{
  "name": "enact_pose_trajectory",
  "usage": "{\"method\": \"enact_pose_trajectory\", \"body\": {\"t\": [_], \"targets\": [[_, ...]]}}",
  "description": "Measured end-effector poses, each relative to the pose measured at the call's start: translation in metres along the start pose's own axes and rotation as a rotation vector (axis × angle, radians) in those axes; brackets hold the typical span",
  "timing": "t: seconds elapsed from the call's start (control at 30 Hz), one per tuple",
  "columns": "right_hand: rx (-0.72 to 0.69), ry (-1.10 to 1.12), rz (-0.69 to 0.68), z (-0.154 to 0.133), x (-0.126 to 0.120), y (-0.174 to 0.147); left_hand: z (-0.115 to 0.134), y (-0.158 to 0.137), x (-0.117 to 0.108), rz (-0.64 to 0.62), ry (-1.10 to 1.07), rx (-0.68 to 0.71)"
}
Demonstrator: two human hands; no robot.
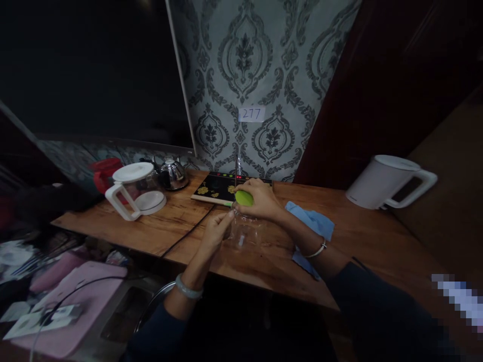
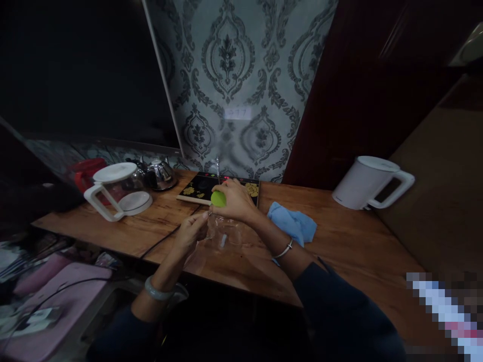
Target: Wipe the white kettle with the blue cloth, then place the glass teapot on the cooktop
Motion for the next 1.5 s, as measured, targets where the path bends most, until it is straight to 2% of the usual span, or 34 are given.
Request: {"method": "enact_pose_trajectory", "body": {"t": [0.17, 0.47, 0.67, 0.83, 0.93, 1.03, 1.27, 1.5], "targets": [[-0.034, 0.037, -0.039, -0.003, 0.0, 0.002, -0.002, 0.0, -0.002, 0.0, 0.028, 0.017], [-0.045, -0.051, -0.146, -0.012, -0.006, -0.002, 0.004, -0.003, -0.004, 0.028, 0.12, 0.065], [0.086, -0.206, -0.181, -0.019, -0.013, -0.007, 0.023, -0.005, -0.004, 0.089, 0.407, 0.309], [0.081, -0.224, -0.155, -0.02, -0.012, -0.008, 0.031, 0.006, -0.007, 0.127, 0.683, 0.484], [0.048, -0.189, -0.116, -0.016, -0.009, -0.007, 0.03, 0.014, -0.005, 0.096, 0.831, 0.506], [-0.004, -0.141, -0.075, -0.013, -0.008, -0.005, 0.028, 0.019, -0.003, 0.045, 0.834, 0.474], [-0.344, 0.097, -0.109, -0.017, -0.011, -0.009, 0.026, 0.019, -0.005, -0.049, 0.725, 0.425], [-0.409, 0.264, -0.082, -0.009, -0.016, -0.012, 0.026, 0.014, 0.0, -0.04, 0.702, 0.421]]}}
Point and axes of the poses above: each hand's wrist, its own y-axis towards the middle knuckle, its own x-axis out of the palm, z = x × y, the point moved 7 cm from there along y, towards the middle knuckle, and after that the axes turned 1 degree about -y, right-handed, at the moved point
